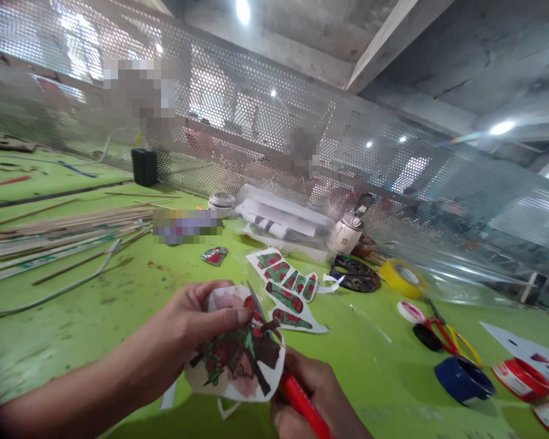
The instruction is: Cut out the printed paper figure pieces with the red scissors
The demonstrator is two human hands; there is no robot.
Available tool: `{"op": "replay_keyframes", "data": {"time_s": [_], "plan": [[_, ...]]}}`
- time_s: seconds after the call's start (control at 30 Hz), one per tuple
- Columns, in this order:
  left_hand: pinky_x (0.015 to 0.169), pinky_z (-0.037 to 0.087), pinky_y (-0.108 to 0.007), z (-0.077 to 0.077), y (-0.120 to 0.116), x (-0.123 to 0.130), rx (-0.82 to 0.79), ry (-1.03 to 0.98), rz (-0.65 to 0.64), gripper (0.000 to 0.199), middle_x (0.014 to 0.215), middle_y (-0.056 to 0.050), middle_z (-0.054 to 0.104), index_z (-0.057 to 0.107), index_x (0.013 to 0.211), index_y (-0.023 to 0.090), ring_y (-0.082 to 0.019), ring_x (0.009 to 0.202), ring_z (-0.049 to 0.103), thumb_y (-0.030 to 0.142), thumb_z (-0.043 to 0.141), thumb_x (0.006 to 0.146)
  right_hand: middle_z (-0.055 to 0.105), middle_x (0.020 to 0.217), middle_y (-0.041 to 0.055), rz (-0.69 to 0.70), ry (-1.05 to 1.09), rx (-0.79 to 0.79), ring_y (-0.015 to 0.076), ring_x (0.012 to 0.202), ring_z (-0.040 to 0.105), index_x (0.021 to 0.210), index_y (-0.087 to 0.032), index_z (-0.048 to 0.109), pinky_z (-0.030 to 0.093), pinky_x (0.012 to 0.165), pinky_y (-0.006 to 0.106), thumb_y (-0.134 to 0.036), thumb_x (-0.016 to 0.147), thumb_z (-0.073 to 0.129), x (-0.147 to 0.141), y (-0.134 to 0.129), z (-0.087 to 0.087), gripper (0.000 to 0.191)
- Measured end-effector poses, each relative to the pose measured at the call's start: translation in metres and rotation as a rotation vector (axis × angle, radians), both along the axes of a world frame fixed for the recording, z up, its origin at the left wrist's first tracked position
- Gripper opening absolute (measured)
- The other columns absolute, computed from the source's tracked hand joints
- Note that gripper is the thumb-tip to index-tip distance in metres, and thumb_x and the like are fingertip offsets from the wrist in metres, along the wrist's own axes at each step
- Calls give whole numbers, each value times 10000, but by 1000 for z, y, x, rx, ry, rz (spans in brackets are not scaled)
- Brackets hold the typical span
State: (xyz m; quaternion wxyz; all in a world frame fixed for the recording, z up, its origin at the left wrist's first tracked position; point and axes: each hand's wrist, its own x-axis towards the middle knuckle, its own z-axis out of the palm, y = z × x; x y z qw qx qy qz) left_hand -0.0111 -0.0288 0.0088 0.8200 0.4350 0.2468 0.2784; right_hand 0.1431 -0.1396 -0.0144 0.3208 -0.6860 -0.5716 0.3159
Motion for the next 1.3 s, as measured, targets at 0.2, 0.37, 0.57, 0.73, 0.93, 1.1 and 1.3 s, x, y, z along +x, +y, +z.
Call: {"op": "replay_keyframes", "data": {"time_s": [0.2, 0.37, 0.57, 0.73, 0.93, 1.1, 1.3], "plan": [[522, 551, -276, -2, 0, 0, -7, 12, 11, 278, 637, -121, 726, 655, 683, 101, -186, 500, 657, 218, 842, 515, 662, 666, 6, 7, 43, -11, 171, 648, 607, 784, -147, 738, 485, 644, 234, -5, 659, 542, -4, 0, 6, 272], [538, 558, -283, -3, -1, 1, -5, -6, 6, 267, 649, -118, 727, 674, 705, 94, -200, 519, 671, 219, 836, 535, 620, 616, -30, 5, 144, -44, 112, 518, 521, 799, -141, 729, 462, 553, 198, -9, 635, 526, -4, -1, 9, 292], [548, 562, -287, -3, 1, 1, -14, -16, -6, 257, 651, -118, 726, 670, 705, 95, -200, 524, 674, 219, 831, 547, 712, 721, 29, 29, -52, 35, 207, 718, 663, 832, -140, 742, 530, 704, 255, 38, 642, 535, 1, 1, -3, 333], [536, 556, -282, -1, 2, 0, -21, 15, -26, 258, 647, -122, 726, 662, 692, 98, -204, 528, 676, 223, 831, 543, 732, 754, 45, 20, -116, 59, 226, 665, 673, 864, -167, 740, 551, 651, 280, -90, 695, 652, 6, -1, -8, 206], [525, 548, -267, 0, 0, 0, -23, 19, -4, 275, 642, -126, 728, 654, 682, 102, -191, 509, 666, 230, 843, 528, 731, 771, 42, 34, -155, 45, 224, 684, 674, 873, -172, 749, 543, 671, 276, -69, 704, 627, 4, -2, -5, 232], [537, 556, -289, -3, 1, 0, -47, 15, -15, 280, 651, -124, 731, 656, 703, 106, -211, 521, 678, 239, 843, 543, 720, 762, 29, 30, -49, 20, 205, 700, 653, 864, -157, 741, 526, 686, 252, -70, 716, 648, 1, -1, -1, 195], [545, 557, -293, -3, 0, -1, -39, 9, -32, 233, 657, -127, 729, 662, 685, 98, -208, 530, 677, 213, 824, 563, 708, 710, 10, 30, 59, -21, 180, 639, 629, 878, -161, 749, 509, 589, 221, -52, 730, 617, -1, -1, 3, 226]]}}
